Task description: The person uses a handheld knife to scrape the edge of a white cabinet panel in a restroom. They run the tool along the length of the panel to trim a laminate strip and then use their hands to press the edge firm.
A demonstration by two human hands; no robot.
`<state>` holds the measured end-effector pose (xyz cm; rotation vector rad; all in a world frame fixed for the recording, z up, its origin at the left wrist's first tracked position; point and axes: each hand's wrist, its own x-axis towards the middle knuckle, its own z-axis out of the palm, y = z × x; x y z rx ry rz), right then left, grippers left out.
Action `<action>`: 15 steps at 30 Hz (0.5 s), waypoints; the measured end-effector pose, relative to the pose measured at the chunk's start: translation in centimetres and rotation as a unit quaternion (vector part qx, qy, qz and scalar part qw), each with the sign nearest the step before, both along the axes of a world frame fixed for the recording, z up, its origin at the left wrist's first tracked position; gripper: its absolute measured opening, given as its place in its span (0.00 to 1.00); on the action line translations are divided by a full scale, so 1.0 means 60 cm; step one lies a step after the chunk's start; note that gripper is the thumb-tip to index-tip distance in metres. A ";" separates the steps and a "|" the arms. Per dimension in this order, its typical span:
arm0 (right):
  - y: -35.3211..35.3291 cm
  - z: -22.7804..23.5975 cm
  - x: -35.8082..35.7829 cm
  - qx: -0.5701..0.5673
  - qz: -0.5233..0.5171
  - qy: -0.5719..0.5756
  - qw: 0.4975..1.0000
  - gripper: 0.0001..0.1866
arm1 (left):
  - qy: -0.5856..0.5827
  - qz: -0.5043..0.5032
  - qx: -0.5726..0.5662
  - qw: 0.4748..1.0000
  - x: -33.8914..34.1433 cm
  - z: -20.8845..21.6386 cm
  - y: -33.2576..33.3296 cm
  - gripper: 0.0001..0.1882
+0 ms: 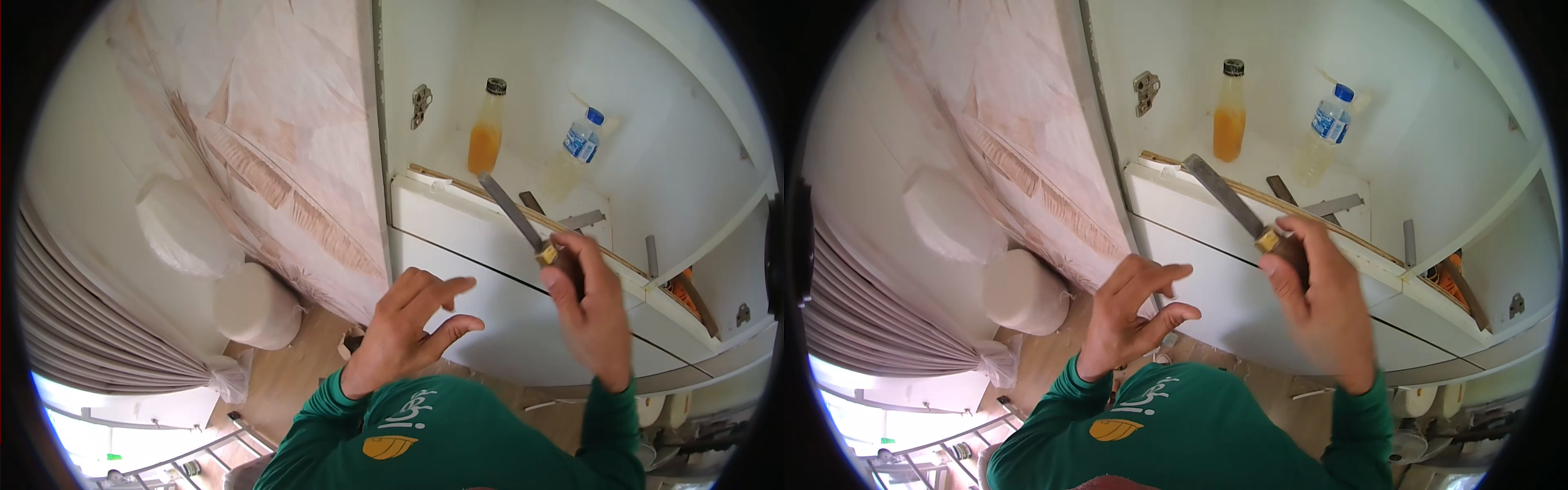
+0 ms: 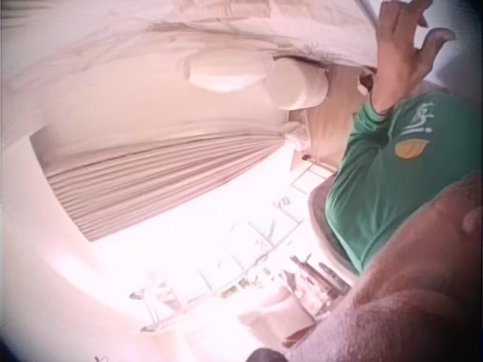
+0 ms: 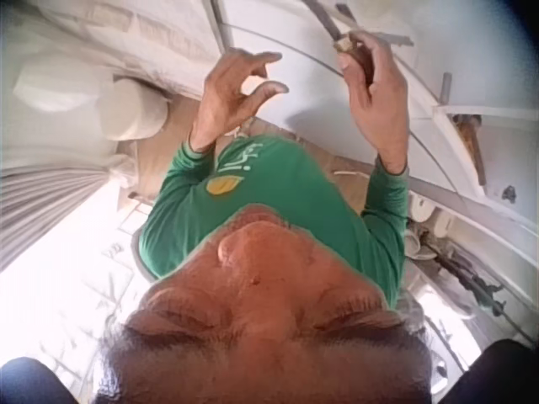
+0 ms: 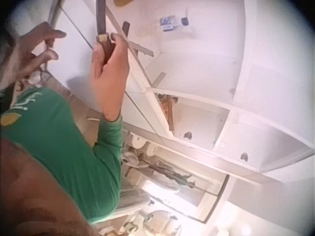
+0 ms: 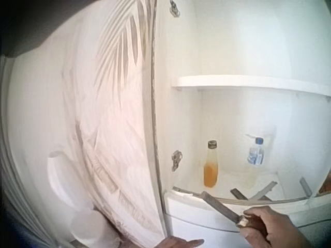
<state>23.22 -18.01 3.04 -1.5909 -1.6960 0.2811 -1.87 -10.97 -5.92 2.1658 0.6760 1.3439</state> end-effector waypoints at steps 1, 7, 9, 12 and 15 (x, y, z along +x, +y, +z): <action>-0.006 -0.022 -0.013 -0.011 0.011 0.054 0.998 0.22 | 0.007 -0.018 -0.048 0.999 0.003 -0.003 0.002 0.29; 0.002 -0.172 -0.126 -0.017 0.064 0.197 0.978 0.19 | -0.146 -0.096 -0.260 0.950 0.045 -0.058 -0.014 0.26; 0.009 -0.169 -0.146 -0.019 0.081 0.216 0.973 0.19 | -0.157 -0.101 -0.324 0.928 0.035 -0.063 -0.005 0.23; 0.022 -0.170 -0.127 -0.046 0.142 0.165 0.975 0.18 | -0.141 -0.099 -0.370 0.913 -0.006 -0.037 0.040 0.21; 0.042 -0.169 -0.113 -0.081 0.170 0.210 0.959 0.22 | -0.101 -0.063 -0.476 0.871 -0.050 0.006 0.079 0.22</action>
